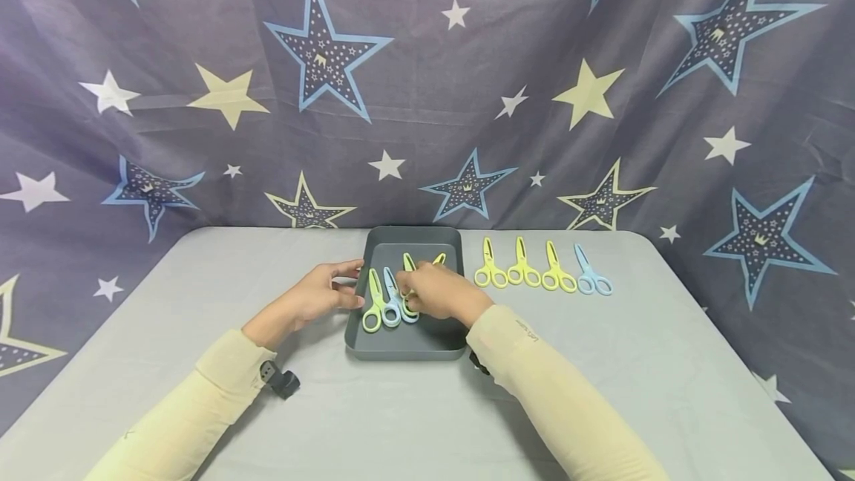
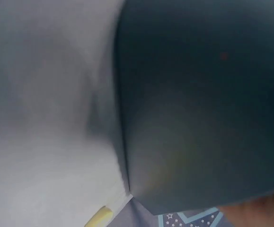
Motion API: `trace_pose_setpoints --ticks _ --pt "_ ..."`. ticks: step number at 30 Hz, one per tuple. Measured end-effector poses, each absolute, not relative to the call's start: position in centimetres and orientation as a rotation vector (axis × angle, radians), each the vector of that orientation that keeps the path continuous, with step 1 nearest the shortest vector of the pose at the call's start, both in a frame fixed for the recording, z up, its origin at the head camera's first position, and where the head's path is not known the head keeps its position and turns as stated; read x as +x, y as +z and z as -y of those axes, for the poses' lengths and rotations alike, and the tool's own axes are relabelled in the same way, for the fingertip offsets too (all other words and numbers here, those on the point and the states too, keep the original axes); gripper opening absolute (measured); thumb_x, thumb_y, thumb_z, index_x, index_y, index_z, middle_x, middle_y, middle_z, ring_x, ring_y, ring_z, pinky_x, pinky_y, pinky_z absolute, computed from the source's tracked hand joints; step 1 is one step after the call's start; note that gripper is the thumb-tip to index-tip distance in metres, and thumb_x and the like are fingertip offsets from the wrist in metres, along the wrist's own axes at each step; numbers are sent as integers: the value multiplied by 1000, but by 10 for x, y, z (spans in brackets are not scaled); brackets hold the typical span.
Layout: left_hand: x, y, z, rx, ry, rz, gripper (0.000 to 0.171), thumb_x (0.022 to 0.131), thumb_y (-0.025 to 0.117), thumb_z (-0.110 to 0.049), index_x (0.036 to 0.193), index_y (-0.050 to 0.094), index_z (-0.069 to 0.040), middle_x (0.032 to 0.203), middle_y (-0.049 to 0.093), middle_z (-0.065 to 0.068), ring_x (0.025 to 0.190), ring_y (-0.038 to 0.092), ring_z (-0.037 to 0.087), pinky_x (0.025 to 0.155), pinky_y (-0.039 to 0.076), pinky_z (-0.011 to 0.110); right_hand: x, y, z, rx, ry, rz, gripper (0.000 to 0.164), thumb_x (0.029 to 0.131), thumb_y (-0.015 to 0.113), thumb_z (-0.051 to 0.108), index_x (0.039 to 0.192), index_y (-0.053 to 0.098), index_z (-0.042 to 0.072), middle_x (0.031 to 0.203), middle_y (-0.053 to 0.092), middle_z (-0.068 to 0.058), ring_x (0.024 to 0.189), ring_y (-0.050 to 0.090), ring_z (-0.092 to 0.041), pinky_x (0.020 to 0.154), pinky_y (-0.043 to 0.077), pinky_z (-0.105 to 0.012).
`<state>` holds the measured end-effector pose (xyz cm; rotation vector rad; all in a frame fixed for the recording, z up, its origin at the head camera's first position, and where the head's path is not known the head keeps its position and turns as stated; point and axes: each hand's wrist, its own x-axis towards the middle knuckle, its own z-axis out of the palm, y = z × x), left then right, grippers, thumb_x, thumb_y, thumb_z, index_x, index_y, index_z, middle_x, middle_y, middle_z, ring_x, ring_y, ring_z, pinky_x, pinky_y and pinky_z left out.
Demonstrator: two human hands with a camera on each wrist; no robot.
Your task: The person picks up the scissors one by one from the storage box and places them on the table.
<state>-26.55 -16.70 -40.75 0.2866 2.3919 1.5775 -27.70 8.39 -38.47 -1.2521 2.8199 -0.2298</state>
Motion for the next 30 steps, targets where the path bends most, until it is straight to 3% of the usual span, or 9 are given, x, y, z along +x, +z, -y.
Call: trace_pose_setpoints --ticks 11,22,30 --pt "-265 -407 167 306 1581 -2396 87 82 75 1 158 33 2 147 48 26 117 60 35 93 57 34 -275 -378 -94 -1252 -231 -2883 24 92 69 11 115 70 15 104 71 1 98 61 -22 85 53 -40" --pt "-264 -407 167 317 1580 -2397 87 82 75 1 158 33 2 147 47 27 119 60 36 95 57 34 -266 -368 -104 -1311 -192 -2969 12 90 71 9 96 62 15 81 57 3 75 50 -17 66 46 -34" --pt "-264 -407 167 313 1552 -2416 86 82 75 0 157 33 2 148 47 27 119 61 37 94 57 35 -257 -363 -113 -1231 -168 -3044 12 90 71 10 98 64 16 87 56 -3 73 52 -23 64 47 -36"
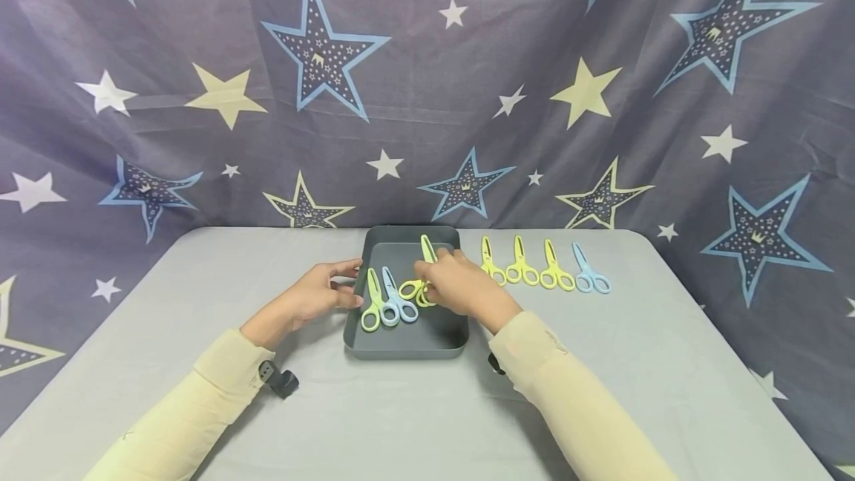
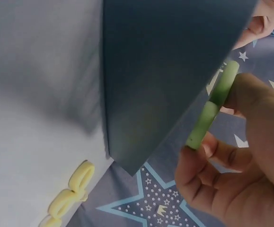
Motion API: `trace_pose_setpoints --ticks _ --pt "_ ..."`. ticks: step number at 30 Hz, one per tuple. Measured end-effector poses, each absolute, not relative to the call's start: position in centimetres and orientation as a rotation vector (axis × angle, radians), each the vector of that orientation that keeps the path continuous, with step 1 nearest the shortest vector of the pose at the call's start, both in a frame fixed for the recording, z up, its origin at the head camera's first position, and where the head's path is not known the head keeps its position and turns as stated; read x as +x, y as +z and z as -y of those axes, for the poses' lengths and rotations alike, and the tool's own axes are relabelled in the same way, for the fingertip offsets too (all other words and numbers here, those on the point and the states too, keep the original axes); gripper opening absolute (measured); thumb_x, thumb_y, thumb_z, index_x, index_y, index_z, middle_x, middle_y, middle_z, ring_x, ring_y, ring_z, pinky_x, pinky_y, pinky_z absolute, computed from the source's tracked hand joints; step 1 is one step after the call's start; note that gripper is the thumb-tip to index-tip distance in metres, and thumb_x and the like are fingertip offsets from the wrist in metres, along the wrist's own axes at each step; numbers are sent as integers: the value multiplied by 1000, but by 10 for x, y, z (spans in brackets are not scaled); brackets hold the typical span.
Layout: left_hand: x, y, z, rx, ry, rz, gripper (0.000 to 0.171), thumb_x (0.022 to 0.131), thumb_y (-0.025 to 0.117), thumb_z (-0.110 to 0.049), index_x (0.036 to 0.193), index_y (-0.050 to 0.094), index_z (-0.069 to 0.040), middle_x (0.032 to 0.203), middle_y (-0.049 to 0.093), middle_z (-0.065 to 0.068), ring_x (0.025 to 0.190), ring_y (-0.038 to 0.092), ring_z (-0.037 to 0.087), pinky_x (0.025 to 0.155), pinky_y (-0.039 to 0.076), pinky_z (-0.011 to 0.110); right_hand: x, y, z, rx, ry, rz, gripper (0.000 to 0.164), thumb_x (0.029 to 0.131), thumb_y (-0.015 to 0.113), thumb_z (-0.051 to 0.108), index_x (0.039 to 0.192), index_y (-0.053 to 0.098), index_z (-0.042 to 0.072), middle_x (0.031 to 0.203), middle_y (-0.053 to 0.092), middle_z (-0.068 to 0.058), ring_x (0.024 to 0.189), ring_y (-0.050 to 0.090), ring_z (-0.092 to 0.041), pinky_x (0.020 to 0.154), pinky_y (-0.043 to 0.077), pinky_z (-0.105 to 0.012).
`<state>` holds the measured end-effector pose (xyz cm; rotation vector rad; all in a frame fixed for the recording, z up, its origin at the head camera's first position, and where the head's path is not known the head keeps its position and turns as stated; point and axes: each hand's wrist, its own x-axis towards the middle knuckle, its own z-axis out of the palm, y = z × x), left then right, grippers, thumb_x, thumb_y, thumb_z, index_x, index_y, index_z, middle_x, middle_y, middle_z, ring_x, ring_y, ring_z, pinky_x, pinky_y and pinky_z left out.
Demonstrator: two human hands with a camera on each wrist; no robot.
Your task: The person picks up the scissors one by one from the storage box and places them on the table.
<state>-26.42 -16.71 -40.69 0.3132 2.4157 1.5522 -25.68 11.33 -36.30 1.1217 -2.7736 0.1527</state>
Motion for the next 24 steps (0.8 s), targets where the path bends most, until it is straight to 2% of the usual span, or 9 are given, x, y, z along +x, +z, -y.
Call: trace_pose_setpoints --ticks 13,20,24 --pt "-265 -407 167 320 1587 -2391 87 82 75 2 158 32 3 148 46 29 119 60 37 93 58 33 -245 -363 -132 959 34 2707 17 85 72 8 100 65 14 84 56 -13 69 49 -29 52 46 -36" --pt "-264 -407 168 323 1584 -2393 86 83 75 1 158 32 3 148 46 28 121 58 38 96 56 35 -243 -371 -150 928 14 2626 17 84 73 6 92 59 11 84 58 -20 68 50 -34 52 47 -42" --pt "-265 -408 168 331 1585 -2390 86 83 75 1 158 32 3 148 46 28 122 57 38 97 56 35 -241 -377 -162 893 -14 2587 19 82 73 5 91 57 10 81 57 -22 65 50 -34 48 48 -41"
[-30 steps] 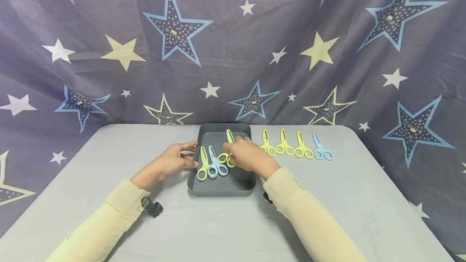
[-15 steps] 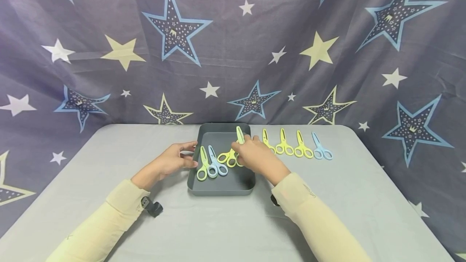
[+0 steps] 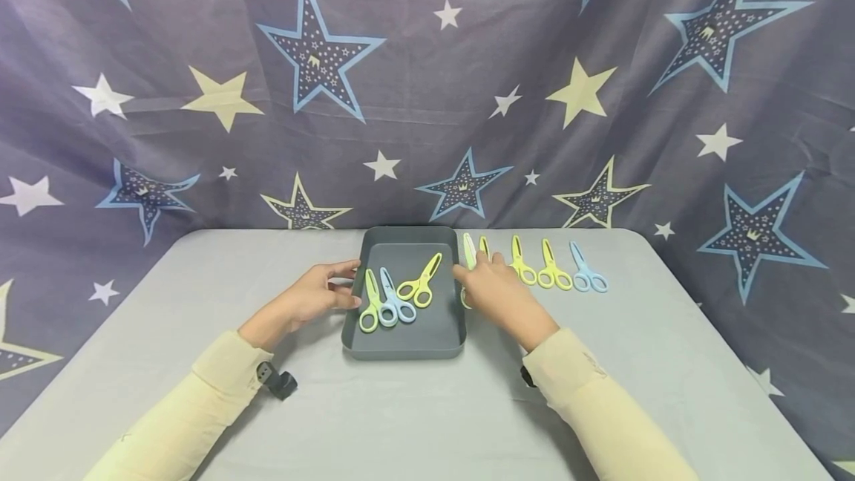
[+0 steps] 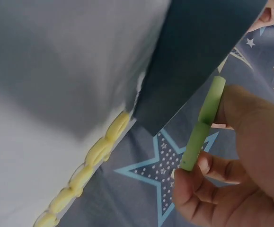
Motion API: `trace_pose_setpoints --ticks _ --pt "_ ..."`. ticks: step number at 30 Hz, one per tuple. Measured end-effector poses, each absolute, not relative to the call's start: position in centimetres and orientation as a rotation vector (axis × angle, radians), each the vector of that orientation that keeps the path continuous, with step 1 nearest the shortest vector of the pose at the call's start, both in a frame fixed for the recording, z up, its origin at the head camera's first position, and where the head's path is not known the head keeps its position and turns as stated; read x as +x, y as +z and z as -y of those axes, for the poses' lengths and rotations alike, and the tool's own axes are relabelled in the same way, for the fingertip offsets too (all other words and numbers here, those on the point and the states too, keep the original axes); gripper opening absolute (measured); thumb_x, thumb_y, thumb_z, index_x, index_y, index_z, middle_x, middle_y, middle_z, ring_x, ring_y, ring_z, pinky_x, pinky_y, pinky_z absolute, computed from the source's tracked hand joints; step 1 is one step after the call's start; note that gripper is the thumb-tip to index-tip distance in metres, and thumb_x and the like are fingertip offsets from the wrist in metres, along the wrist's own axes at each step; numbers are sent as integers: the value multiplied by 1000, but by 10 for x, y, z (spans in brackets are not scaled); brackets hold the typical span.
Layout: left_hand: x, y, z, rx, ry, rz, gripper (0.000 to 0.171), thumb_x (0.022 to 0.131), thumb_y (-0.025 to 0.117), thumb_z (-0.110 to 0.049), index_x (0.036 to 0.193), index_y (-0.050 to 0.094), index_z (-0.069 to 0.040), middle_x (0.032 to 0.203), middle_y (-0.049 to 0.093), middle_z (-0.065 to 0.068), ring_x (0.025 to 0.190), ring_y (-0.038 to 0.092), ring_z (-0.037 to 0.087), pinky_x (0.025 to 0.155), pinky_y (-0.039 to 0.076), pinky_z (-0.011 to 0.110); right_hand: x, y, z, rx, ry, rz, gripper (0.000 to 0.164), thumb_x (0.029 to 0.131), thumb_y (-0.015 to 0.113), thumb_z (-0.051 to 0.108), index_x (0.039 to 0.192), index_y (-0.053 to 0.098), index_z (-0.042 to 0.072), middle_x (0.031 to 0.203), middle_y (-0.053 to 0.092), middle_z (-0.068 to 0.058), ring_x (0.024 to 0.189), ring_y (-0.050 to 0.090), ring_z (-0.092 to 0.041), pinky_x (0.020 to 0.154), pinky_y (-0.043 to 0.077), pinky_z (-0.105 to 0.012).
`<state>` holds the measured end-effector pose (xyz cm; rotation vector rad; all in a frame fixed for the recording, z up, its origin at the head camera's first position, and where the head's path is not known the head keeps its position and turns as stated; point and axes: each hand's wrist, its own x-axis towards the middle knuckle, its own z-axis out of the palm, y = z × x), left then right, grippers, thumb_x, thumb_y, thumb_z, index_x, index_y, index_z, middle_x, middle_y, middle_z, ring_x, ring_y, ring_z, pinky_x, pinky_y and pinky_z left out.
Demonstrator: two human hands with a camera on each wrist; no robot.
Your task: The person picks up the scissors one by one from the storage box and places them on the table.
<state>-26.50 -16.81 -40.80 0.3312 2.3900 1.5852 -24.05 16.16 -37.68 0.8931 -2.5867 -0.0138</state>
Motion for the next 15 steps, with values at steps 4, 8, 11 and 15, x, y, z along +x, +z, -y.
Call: trace_pose_setpoints --ticks 4,8,11,15 --pt "-265 -408 168 337 1582 -2393 86 84 75 1 158 32 3 148 46 28 122 58 38 97 56 35 -237 -379 -172 847 -46 2581 19 82 73 7 95 59 9 79 55 -22 63 50 -35 44 48 -41" --pt "-265 -407 167 335 1576 -2397 86 84 75 0 158 32 3 148 47 28 121 59 37 97 56 35 -233 -380 -179 830 -68 2586 21 82 75 8 97 61 10 80 56 -22 64 51 -36 46 50 -43" --pt "-264 -406 168 332 1571 -2401 86 84 75 -1 158 32 2 148 47 27 121 59 37 97 56 35 -231 -381 -182 827 -85 2598 24 81 76 9 101 63 11 84 59 -24 65 53 -38 49 51 -45" --pt "-264 -406 168 333 1568 -2403 86 84 76 -2 158 32 2 148 47 27 121 59 37 97 56 35 -229 -383 -186 825 -106 2619 28 81 78 10 106 66 12 87 61 -26 66 55 -39 51 52 -46"
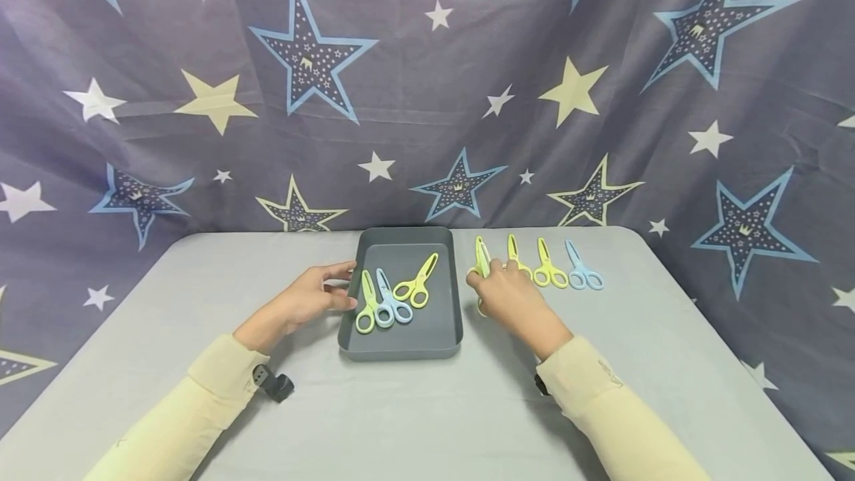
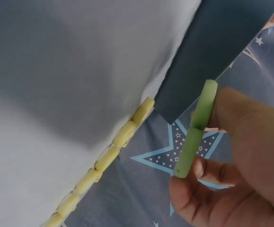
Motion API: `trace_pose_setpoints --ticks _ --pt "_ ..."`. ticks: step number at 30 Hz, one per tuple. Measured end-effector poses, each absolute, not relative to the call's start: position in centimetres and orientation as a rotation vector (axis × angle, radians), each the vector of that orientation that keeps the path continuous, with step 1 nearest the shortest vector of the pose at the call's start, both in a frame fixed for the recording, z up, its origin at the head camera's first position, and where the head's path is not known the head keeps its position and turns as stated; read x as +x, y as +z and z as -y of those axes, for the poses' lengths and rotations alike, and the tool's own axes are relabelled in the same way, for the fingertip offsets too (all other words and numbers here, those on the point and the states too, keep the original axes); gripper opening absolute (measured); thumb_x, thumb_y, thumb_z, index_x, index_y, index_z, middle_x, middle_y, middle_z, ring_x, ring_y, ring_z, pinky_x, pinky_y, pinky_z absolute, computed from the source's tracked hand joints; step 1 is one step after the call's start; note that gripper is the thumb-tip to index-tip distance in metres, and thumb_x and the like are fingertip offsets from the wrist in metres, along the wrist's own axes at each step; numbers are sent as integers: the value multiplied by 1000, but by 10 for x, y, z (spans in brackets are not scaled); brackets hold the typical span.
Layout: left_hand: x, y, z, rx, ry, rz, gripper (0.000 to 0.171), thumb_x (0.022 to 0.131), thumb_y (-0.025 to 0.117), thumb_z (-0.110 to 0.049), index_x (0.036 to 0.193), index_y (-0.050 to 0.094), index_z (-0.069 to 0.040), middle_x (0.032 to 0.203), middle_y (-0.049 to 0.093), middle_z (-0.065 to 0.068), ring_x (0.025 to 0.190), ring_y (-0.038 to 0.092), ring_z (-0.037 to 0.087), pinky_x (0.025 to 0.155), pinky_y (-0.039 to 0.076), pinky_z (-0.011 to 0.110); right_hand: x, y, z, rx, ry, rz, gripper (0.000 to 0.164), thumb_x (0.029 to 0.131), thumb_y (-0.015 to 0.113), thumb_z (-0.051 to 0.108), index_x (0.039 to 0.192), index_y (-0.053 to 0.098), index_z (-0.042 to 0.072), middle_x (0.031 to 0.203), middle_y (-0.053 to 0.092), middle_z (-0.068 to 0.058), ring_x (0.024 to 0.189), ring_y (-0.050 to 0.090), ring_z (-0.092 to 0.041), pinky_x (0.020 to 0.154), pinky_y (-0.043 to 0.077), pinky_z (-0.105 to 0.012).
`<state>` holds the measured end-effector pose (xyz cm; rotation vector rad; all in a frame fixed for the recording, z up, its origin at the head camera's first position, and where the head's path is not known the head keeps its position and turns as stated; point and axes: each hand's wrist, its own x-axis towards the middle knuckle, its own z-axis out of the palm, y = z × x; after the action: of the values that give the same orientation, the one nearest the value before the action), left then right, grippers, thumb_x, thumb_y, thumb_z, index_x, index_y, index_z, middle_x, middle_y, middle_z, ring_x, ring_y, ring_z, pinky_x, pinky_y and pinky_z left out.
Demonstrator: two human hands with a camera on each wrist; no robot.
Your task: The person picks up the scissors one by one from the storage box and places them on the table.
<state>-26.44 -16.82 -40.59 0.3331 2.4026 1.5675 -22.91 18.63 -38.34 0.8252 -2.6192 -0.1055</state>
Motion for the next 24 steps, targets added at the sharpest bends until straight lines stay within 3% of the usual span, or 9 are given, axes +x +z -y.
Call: trace_pose_setpoints --ticks 10,17,24 --pt "-265 -408 168 333 1588 -2386 86 83 75 0 158 32 3 147 47 28 120 60 37 95 57 34 -227 -391 -190 867 -117 2651 25 80 81 11 99 65 11 82 61 -23 64 54 -36 54 50 -44" --pt "-265 -407 168 339 1577 -2392 86 83 75 0 157 32 3 147 47 28 119 60 36 94 57 33 -225 -395 -189 922 -12 2769 19 78 74 5 84 58 12 75 55 -15 66 49 -29 54 46 -41" --pt "-264 -407 167 326 1590 -2380 86 84 74 1 158 31 3 148 46 28 123 58 39 97 57 34 -221 -396 -187 953 33 2868 19 76 72 2 83 58 13 74 54 -10 68 51 -26 56 47 -41"
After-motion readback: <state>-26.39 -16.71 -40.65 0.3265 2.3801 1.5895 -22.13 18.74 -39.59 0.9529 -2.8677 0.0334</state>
